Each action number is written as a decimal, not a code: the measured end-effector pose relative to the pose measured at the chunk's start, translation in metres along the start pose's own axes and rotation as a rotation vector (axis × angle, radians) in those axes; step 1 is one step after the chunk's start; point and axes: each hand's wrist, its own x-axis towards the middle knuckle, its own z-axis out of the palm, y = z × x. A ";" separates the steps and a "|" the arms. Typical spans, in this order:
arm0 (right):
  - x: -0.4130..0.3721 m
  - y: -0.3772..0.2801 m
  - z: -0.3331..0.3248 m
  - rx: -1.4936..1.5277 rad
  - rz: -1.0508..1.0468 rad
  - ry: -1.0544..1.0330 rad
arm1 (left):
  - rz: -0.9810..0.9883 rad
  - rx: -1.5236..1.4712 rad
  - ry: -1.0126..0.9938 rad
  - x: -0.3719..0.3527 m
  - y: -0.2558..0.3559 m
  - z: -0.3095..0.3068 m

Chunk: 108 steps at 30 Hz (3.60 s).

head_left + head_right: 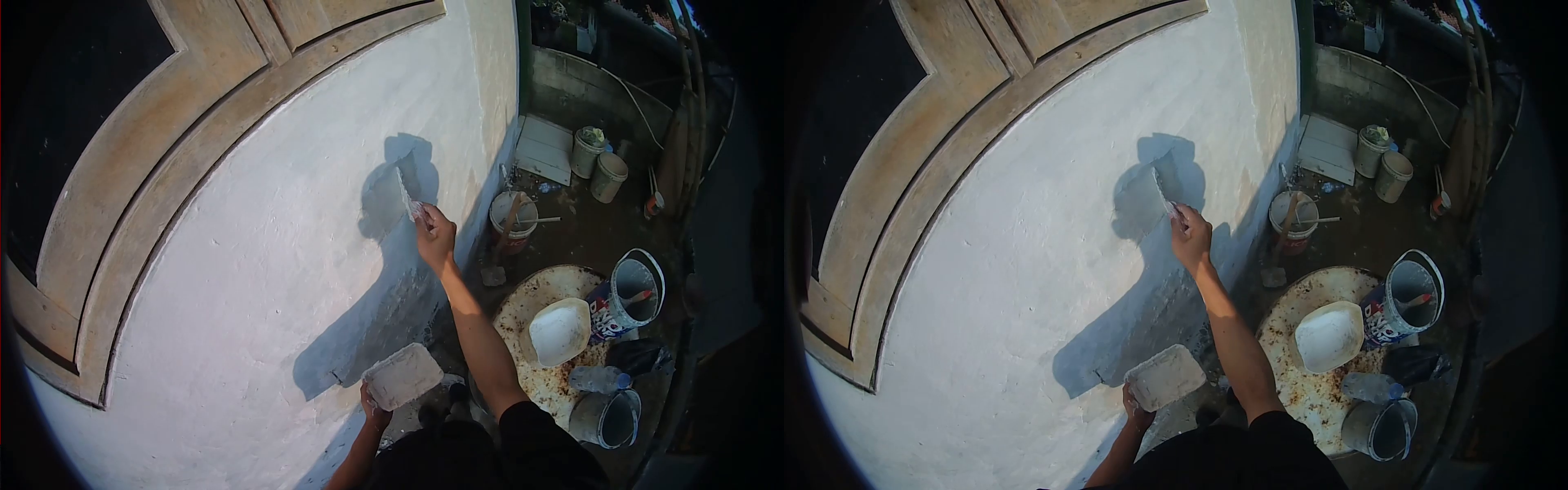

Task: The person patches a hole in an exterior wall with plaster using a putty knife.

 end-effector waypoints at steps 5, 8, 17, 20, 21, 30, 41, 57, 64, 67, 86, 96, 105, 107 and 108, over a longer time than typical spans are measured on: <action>-0.067 -0.074 0.012 -0.077 -0.074 -0.172 | -0.011 -0.004 -0.045 0.003 0.002 0.008; -0.095 -0.103 0.021 -0.035 -0.215 -0.167 | -0.051 -0.026 -0.009 0.008 0.005 0.010; -0.115 -0.079 -0.007 0.440 0.320 -0.042 | 0.038 -0.023 -0.053 0.000 0.016 0.024; -0.088 -0.046 -0.021 0.609 0.321 0.145 | 0.049 -0.020 -0.041 -0.002 0.017 0.021; -0.073 -0.046 -0.022 0.606 0.327 0.211 | 0.035 -0.038 -0.046 -0.002 0.017 0.019; 0.046 -0.005 0.002 -0.148 0.123 0.263 | 0.126 0.133 -0.085 -0.011 0.019 0.011; 0.045 0.004 -0.008 0.106 0.113 -0.007 | -0.029 -0.009 0.015 -0.001 0.029 0.011; 0.015 -0.004 0.018 0.041 0.028 -0.014 | -0.043 -0.009 -0.017 0.009 0.024 0.001; -0.012 -0.025 0.031 0.027 -0.043 -0.002 | -0.002 0.005 -0.071 0.008 0.027 0.002; -0.030 -0.040 0.031 -0.041 -0.092 -0.052 | -0.002 -0.009 -0.085 0.009 0.026 0.001; 0.064 0.036 -0.036 0.025 0.016 0.053 | 0.040 0.088 0.017 -0.007 0.029 0.015; 0.048 0.027 -0.030 0.119 0.072 -0.047 | 0.030 0.035 -0.006 -0.001 0.024 0.006; 0.026 -0.005 -0.020 0.085 0.053 -0.051 | 0.020 0.086 -0.004 -0.003 0.021 0.011; 0.017 -0.014 -0.016 0.077 0.088 -0.051 | 0.006 0.064 0.011 -0.004 0.022 0.015; 0.012 -0.014 -0.012 0.070 0.069 -0.053 | -0.002 0.053 0.012 -0.004 0.022 0.016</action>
